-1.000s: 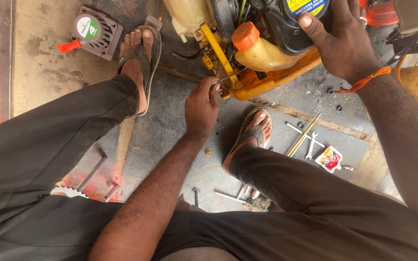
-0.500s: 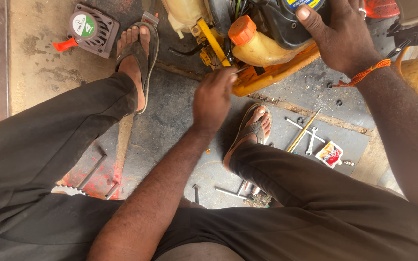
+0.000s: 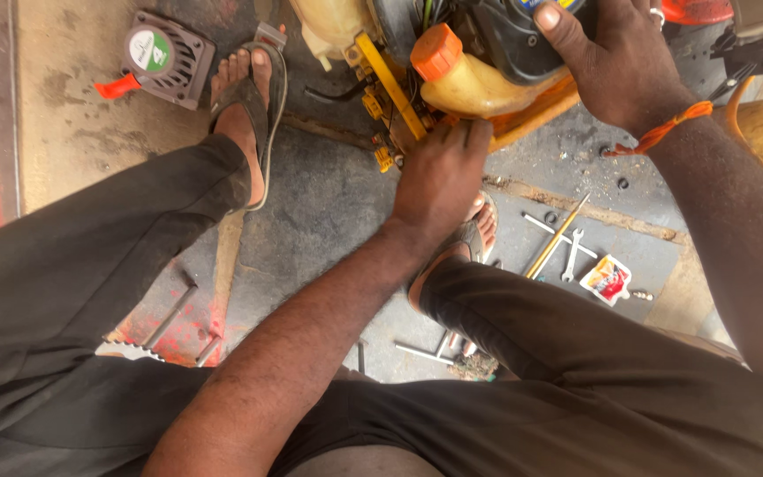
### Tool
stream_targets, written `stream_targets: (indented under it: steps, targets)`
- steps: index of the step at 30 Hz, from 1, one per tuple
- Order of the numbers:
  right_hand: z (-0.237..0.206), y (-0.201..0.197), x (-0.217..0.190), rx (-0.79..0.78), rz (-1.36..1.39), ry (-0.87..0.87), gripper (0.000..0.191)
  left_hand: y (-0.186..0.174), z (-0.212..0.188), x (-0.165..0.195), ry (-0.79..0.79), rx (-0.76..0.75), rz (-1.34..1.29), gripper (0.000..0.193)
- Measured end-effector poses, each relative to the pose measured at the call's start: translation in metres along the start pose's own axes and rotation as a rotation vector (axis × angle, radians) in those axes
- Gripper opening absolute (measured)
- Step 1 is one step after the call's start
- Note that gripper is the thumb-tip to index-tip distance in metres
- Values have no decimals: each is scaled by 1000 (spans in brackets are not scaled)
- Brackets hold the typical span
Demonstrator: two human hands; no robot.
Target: The person is working on a small engine, using a screwdriver to adjust components near the fuel tank and carburetor area. They repeatedly tighten and loosen screws while holding the engine steady with the other hand.
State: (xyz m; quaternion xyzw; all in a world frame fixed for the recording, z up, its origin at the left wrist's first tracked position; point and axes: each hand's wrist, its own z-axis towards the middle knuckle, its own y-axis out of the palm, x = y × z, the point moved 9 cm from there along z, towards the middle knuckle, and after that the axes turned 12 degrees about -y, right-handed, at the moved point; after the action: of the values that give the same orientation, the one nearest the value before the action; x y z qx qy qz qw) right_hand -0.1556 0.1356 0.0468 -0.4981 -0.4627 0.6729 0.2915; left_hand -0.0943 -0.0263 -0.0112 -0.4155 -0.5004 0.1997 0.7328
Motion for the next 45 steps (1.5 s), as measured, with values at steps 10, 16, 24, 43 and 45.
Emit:
stream_targets:
  steps: [10, 16, 24, 43, 45]
  targets:
    - [3, -5, -6, 13, 126, 40, 66, 11, 16, 51, 30, 10, 308, 18]
    - [-1, -3, -4, -18, 63, 62, 63, -19, -25, -12, -102, 71, 25, 15]
    - [-6, 4, 8, -22, 138, 106, 69, 21, -63, -137, -641, -233, -281, 16]
    - [-3, 2, 5, -5, 129, 76, 68, 7, -29, -129, -537, -383, -42, 37]
    - [-5, 3, 8, -12, 99, 81, 69, 13, -26, -131, -607, -425, -47, 40]
